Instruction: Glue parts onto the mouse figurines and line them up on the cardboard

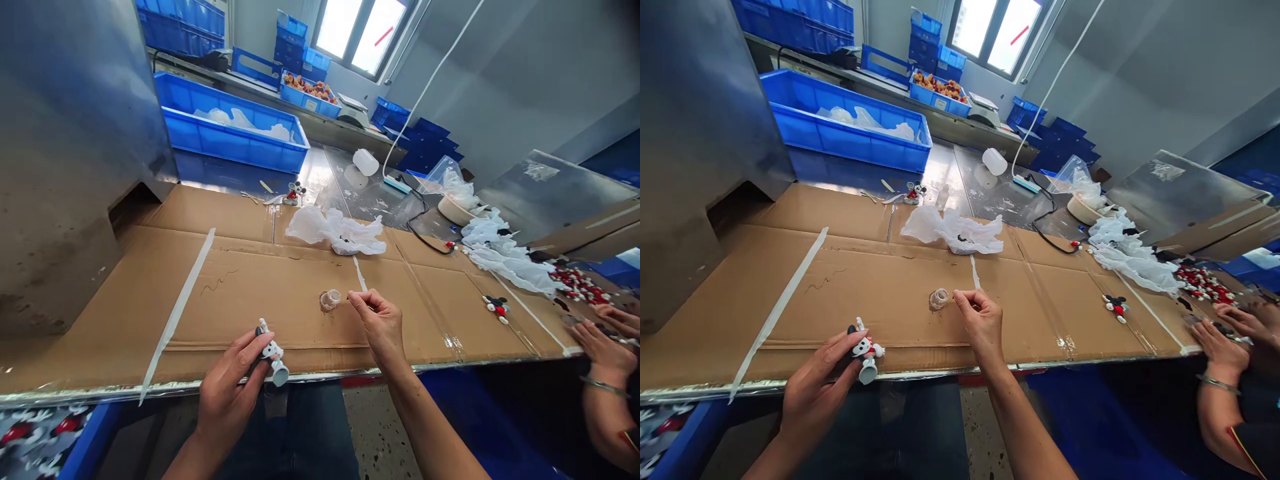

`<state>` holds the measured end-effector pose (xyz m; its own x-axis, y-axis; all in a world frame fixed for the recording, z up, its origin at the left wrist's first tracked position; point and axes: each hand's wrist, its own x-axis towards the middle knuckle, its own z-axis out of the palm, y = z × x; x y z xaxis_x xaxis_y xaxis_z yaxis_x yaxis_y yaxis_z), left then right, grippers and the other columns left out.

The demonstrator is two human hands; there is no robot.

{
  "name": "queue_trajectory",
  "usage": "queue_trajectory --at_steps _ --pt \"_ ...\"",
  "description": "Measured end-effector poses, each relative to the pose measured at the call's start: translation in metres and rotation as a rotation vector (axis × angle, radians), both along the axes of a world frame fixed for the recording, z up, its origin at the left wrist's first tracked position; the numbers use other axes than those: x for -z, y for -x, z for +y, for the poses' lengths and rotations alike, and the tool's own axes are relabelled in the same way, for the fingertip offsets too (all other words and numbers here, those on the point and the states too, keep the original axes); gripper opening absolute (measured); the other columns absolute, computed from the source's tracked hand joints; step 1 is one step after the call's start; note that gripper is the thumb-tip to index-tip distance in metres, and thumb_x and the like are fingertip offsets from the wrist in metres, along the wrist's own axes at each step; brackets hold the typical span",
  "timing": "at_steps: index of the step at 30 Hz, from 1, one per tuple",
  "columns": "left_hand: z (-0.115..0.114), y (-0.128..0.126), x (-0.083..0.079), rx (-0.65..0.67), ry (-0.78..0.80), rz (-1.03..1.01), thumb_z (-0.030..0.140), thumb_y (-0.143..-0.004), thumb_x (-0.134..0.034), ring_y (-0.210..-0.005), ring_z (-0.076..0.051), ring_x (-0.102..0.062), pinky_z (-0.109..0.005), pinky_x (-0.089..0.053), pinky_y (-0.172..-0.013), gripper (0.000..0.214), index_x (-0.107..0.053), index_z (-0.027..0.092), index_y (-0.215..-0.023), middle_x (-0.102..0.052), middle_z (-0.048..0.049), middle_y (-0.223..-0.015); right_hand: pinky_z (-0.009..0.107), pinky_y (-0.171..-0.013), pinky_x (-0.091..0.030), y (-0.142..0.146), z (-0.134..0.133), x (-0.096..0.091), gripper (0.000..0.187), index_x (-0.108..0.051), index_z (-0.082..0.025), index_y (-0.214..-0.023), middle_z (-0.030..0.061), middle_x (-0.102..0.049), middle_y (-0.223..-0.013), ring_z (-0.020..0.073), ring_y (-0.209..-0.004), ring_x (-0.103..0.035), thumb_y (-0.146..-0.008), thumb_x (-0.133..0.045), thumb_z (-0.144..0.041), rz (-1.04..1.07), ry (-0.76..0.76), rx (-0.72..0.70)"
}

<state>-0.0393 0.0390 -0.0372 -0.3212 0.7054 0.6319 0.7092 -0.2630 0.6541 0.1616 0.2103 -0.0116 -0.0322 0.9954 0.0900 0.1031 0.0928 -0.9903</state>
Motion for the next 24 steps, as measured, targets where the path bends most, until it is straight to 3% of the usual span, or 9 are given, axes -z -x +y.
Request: queue_trajectory --at_steps 4,9,15,19,24 --pt "0.001 0.000 0.000 -0.012 -0.019 0.016 0.011 -0.092 -0.063 -0.101 -0.016 -0.075 -0.019 -0.059 -0.084 0.031 -0.068 0.024 -0.119 -0.079 -0.0061 -0.106 0.029 -0.062 -0.043 -0.002 -0.002 0.002 0.031 -0.077 -0.019 -0.072 0.0007 -0.062 -0.067 0.0169 -0.063 -0.052 -0.068 -0.087 -0.049 0.040 0.043 -0.005" --pt "0.002 0.000 -0.001 -0.022 -0.031 0.045 0.013 -0.092 -0.063 -0.101 -0.015 -0.075 -0.017 -0.057 -0.087 0.027 -0.069 0.021 -0.118 -0.079 -0.0073 -0.103 0.032 -0.061 -0.055 -0.018 -0.002 0.005 0.043 -0.077 -0.018 -0.074 0.0065 -0.072 -0.070 0.0208 -0.062 -0.064 -0.053 -0.096 -0.050 0.119 0.213 -0.017" --pt "-0.001 0.000 -0.001 -0.008 0.000 0.020 0.010 -0.091 -0.063 -0.101 -0.015 -0.075 -0.018 -0.058 -0.088 0.034 -0.067 0.023 -0.122 -0.077 -0.0071 -0.111 0.030 -0.060 -0.059 -0.029 -0.004 0.002 0.050 -0.076 -0.016 -0.072 0.0110 -0.075 -0.074 0.0226 -0.064 -0.069 -0.045 -0.099 -0.052 0.146 0.329 -0.045" --pt "-0.001 -0.001 -0.001 0.001 0.002 0.002 0.008 -0.091 -0.063 -0.102 -0.015 -0.074 -0.019 -0.058 -0.088 0.039 -0.065 0.025 -0.125 -0.076 -0.0060 -0.113 0.030 -0.056 -0.054 -0.026 -0.005 -0.001 0.051 -0.076 -0.017 -0.071 0.0087 -0.072 -0.072 0.0205 -0.061 -0.064 -0.049 -0.096 -0.058 0.105 0.283 -0.060" --pt "0.001 -0.002 -0.002 0.006 -0.020 0.010 0.007 -0.091 -0.062 -0.103 -0.015 -0.074 -0.019 -0.057 -0.090 0.040 -0.064 0.026 -0.127 -0.076 -0.0064 -0.114 0.029 -0.061 -0.040 -0.019 -0.001 0.000 0.035 -0.077 -0.021 -0.069 -0.0001 -0.058 -0.064 0.0159 -0.062 -0.049 -0.064 -0.088 -0.054 -0.057 0.054 -0.036"
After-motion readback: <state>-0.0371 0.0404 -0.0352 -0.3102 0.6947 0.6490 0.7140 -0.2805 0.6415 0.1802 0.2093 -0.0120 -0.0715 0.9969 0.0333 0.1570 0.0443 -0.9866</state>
